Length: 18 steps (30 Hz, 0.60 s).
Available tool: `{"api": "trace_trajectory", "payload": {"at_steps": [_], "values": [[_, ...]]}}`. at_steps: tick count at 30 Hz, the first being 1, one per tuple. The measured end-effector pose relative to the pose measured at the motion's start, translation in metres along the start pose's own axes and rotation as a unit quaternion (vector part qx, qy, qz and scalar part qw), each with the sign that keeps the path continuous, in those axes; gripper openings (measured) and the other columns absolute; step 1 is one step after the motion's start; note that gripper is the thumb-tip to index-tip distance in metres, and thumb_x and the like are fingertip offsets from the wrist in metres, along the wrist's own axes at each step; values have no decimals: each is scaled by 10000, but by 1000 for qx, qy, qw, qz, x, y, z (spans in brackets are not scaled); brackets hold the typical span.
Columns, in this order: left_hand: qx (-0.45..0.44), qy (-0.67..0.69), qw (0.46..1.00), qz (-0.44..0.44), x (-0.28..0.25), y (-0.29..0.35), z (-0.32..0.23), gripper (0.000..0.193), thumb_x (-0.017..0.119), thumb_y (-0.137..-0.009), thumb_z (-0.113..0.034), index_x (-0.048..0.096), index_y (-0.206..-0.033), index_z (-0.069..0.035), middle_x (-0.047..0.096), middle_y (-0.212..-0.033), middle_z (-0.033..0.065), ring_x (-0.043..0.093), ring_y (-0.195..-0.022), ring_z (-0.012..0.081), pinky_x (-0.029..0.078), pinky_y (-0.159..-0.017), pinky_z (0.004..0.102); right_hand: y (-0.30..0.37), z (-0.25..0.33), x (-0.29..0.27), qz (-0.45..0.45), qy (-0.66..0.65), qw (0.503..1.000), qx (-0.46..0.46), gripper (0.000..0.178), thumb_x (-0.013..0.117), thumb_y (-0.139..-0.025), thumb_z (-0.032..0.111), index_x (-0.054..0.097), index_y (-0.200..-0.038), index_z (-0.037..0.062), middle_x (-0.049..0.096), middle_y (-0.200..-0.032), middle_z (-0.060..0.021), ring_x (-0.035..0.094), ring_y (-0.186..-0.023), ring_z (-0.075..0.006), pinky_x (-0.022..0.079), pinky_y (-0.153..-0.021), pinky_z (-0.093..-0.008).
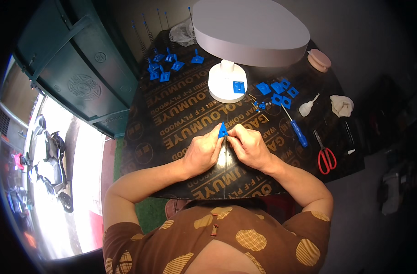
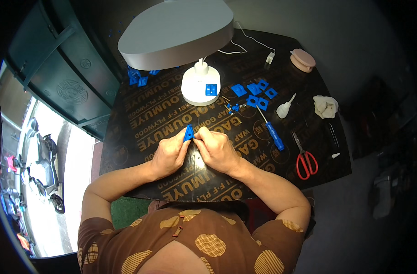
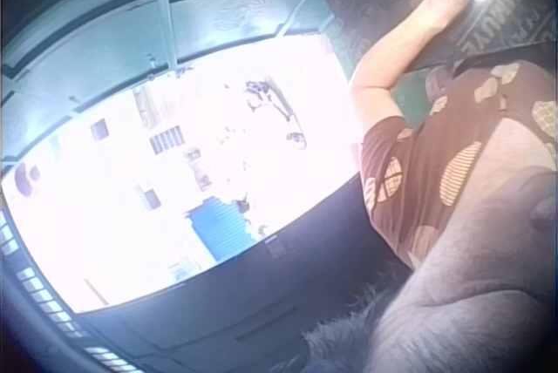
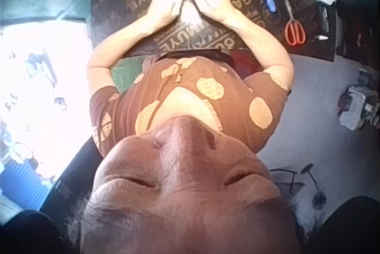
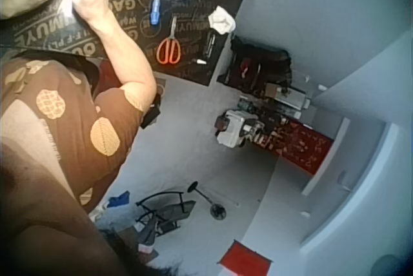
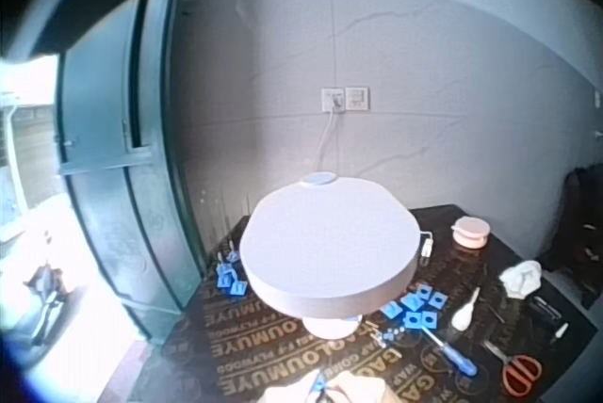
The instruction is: The person assembles small plastic components by hand, fitting the plastic parts together and inserting small pins into them.
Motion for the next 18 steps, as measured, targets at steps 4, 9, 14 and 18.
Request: {"api": "trace_trajectory", "payload": {"at_steps": [4, 9, 14, 18], "values": [[5, 4, 1000, -4, -1, -1, 0, 377, 603, -875, -9, 516, -1200, 162, 644, -825, 291, 671, -684, 379, 546, -603, 408, -1, 0, -1, 2, 2, 1000, -4, 102, 628, -836, -33, 528, -850, -21, 641, -736, -199, 656, -670, -363, 522, -582, -398], [7, 0, 1000, 0, -3, -1, -2, 379, 601, -878, -13, 513, -1202, 161, 649, -908, 302, 675, -710, 381, 552, -616, 408, 0, 1, -1, 1, 8, 1000, -7, 95, 624, -843, -23, 529, -852, -19, 642, -741, -199, 655, -678, -369, 522, -588, -405], [-23, 70, 997, -20, -5, -4, -3, 340, 576, -893, -11, 544, -1215, 93, 645, -927, 303, 678, -749, 390, 555, -670, 383, -1, 2, -2, -6, 8, 1000, -7, 95, 639, -838, -5, 550, -870, -13, 642, -727, -190, 660, -671, -356, 521, -580, -405], [-171, 175, 968, 58, -8, -4, 1, 275, 543, -939, -43, 575, -1200, 36, 672, -856, 226, 680, -639, 294, 533, -618, 328, -2, 4, -6, -20, 19, 1000, 8, 149, 701, -822, 37, 575, -887, -10, 630, -674, -140, 651, -599, -279, 507, -547, -353]]}}
Point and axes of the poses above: each hand's wrist, its own y-axis away from the middle knuckle, its own x-axis out of the palm, z = x × y, the point moved 2 cm from there along -y, towards the middle knuckle
